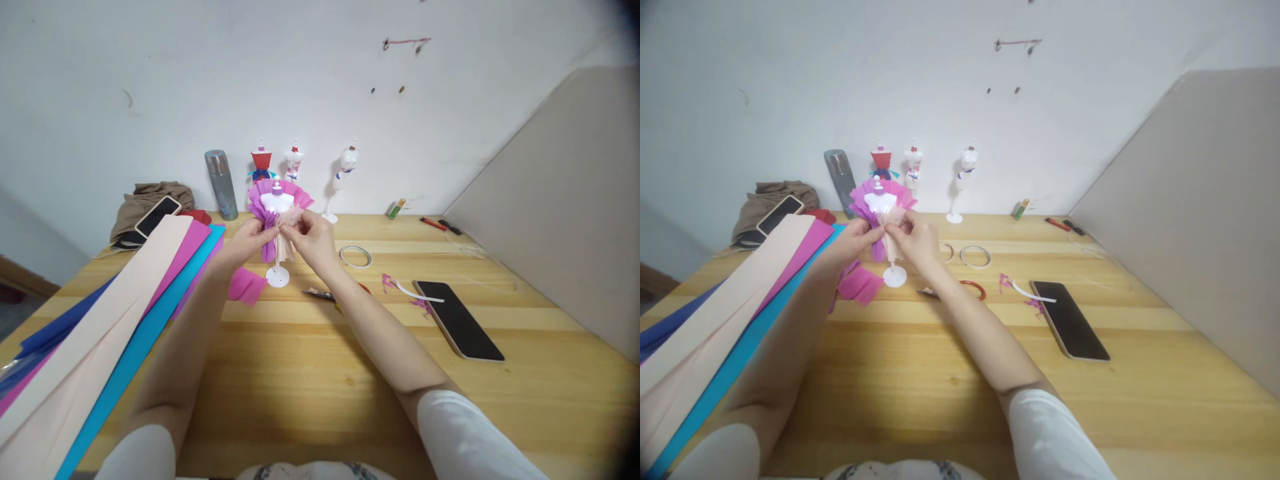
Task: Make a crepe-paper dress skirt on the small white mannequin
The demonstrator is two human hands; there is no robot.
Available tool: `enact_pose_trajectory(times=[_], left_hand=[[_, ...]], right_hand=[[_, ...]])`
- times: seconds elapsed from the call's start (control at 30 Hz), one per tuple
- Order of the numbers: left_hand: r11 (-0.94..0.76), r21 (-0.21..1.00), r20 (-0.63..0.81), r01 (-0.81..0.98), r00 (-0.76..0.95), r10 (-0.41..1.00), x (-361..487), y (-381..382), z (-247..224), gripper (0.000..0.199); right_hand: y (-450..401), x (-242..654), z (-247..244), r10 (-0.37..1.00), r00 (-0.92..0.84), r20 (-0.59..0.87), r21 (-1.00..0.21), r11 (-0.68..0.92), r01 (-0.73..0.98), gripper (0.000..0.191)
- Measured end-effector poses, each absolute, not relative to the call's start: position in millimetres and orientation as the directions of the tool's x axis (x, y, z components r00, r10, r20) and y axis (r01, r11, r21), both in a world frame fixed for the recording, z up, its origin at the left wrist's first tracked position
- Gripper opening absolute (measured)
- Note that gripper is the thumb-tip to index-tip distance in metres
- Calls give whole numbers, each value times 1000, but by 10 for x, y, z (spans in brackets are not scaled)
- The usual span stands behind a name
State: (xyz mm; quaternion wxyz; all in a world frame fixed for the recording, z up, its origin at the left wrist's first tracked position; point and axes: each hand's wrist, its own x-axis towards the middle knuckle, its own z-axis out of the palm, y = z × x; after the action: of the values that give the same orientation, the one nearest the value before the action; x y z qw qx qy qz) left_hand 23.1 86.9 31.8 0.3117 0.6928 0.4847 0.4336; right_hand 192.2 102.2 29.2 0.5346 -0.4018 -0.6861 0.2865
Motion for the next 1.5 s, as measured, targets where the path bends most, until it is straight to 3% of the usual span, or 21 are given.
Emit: enact_pose_trajectory(times=[0.37, 0.7, 1.27, 1.5], left_hand=[[-336, 878, 331, 341, 75, 941, 301, 811, 291, 34], [-264, 897, 279, 354, 9, 960, 275, 849, 280, 30], [-284, 889, 264, 360, 103, 959, 270, 864, 332, 33], [-311, 875, 287, 372, 120, 950, 276, 857, 306, 33]], right_hand=[[930, 1911, 368, 841, -98, 532, -799, 536, 272, 24], [948, 2036, 381, 790, -261, 555, -705, 613, 357, 11], [1065, 2002, 333, 873, -176, 454, -848, 484, 216, 8], [1074, 1967, 319, 867, -110, 486, -849, 498, 178, 10]])
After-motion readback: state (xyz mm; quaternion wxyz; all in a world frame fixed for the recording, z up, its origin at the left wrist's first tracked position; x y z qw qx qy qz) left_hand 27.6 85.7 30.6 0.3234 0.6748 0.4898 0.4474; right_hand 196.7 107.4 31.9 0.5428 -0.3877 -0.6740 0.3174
